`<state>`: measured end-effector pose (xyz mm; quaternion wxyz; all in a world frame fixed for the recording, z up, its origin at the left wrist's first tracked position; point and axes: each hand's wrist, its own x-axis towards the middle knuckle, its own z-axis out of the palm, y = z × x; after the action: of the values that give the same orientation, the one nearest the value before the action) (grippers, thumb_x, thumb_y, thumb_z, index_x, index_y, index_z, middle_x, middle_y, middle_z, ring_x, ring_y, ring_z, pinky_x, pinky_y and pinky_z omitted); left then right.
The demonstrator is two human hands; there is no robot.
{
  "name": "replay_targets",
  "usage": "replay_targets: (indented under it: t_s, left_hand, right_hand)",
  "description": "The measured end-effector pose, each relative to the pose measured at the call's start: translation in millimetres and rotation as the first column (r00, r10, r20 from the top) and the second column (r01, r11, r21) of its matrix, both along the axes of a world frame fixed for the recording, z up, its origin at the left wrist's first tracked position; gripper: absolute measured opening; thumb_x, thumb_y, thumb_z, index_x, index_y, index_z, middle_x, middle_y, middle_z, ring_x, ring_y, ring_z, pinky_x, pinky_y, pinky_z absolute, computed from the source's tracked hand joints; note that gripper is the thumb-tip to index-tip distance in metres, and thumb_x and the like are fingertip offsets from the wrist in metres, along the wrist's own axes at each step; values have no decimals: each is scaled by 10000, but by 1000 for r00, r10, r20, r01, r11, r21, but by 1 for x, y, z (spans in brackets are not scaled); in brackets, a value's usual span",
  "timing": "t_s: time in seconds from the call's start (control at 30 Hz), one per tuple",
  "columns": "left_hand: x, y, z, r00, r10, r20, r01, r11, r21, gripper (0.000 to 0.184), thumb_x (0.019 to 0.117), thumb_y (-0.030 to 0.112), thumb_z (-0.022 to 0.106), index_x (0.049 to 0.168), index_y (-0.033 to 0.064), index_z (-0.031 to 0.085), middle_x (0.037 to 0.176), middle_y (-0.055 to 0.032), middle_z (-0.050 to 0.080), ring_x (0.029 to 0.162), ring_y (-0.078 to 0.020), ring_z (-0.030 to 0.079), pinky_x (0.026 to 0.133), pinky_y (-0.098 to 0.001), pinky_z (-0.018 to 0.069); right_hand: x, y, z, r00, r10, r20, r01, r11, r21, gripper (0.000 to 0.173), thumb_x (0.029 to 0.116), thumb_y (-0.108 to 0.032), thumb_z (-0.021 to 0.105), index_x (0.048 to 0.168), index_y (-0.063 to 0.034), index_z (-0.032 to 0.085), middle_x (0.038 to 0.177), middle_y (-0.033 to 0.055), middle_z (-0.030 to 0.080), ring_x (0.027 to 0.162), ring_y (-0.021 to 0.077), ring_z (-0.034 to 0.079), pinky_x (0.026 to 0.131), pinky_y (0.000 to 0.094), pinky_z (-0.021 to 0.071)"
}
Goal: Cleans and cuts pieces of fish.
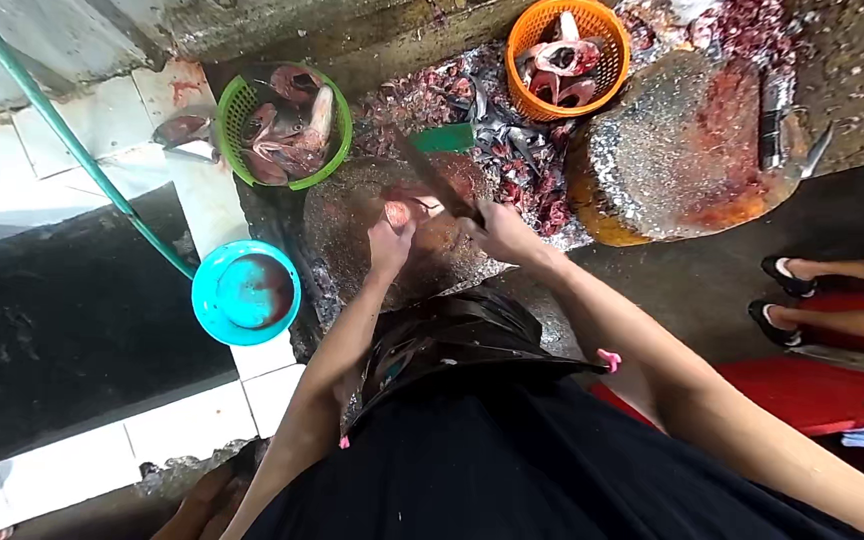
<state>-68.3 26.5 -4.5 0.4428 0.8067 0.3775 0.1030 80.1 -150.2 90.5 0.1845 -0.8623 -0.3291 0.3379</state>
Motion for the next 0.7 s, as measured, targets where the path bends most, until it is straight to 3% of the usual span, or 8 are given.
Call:
replay_targets:
  t_s: [0.1, 0.17, 0.27, 0.4, 0.53, 0.63, 0.7]
  left_hand:
    - [2, 4, -6, 999, -31, 45, 31, 1000, 1, 467, 937, 353, 729, 1219, -13, 663, 1112, -167, 742, 1080, -271, 719, 1002, -490, 551]
    - [3, 3, -10, 994, -43, 98, 43, 999, 0, 495, 943, 368, 732, 1228, -30, 656, 1129, -171, 739, 1095, -256, 718, 1024, -458, 550]
    - [6, 3, -9, 994, -28, 105, 26, 1000, 14, 483, 947, 393, 723, 1172, -32, 676, 1080, -173, 744, 1062, -261, 724, 1001, -454, 555]
    - [6, 5, -2, 987, -121, 105, 116, 992, 50, 462, 943, 344, 727, 1227, -16, 666, 1107, -168, 744, 1090, -256, 718, 1022, -445, 544]
    - [6, 6, -4, 979, -180, 94, 172, 982, 79, 480, 946, 341, 715, 1261, -15, 655, 1130, -176, 738, 1114, -275, 707, 1038, -467, 529]
    - [11, 10, -1, 991, -125, 53, 124, 992, 12, 470, 940, 388, 706, 1193, -7, 682, 1076, -171, 743, 1077, -277, 714, 1013, -486, 538]
    - [17, 15, -3, 998, -38, 50, 39, 999, -32, 481, 913, 429, 723, 1065, -27, 698, 1002, -177, 740, 1020, -282, 722, 969, -491, 552]
  right_hand:
    - [7, -39, 42, 966, 179, 184, -126, 955, -270, 357, 1050, -444, 507, 1116, -104, 590, 785, 160, 636, 725, 385, 673, 598, 607, 531]
    - [7, -54, 53, 928, 307, 209, -198, 884, -423, 329, 1040, -409, 522, 1119, -99, 601, 809, 185, 659, 762, 426, 689, 607, 622, 533]
    - [8, -60, 67, 877, 432, 209, -270, 804, -529, 306, 1043, -375, 524, 1119, -92, 609, 829, 192, 663, 780, 433, 693, 615, 615, 540]
    - [13, -42, 93, 782, 574, 244, -341, 720, -604, 214, 1026, -290, 564, 1073, -92, 629, 837, 189, 659, 791, 433, 690, 605, 604, 535]
    - [5, 5, 132, 694, 686, 218, -360, 594, -720, 78, 968, -88, 626, 1031, -45, 641, 857, 215, 645, 832, 458, 676, 586, 608, 524]
    - [-2, 39, 131, 636, 749, 184, -349, 492, -797, 42, 902, 19, 658, 934, -8, 656, 824, 209, 622, 796, 433, 664, 538, 564, 505]
    - [-1, 45, 115, 647, 738, 194, -327, 497, -803, 75, 894, 22, 659, 966, 27, 638, 844, 230, 616, 803, 452, 662, 534, 569, 507]
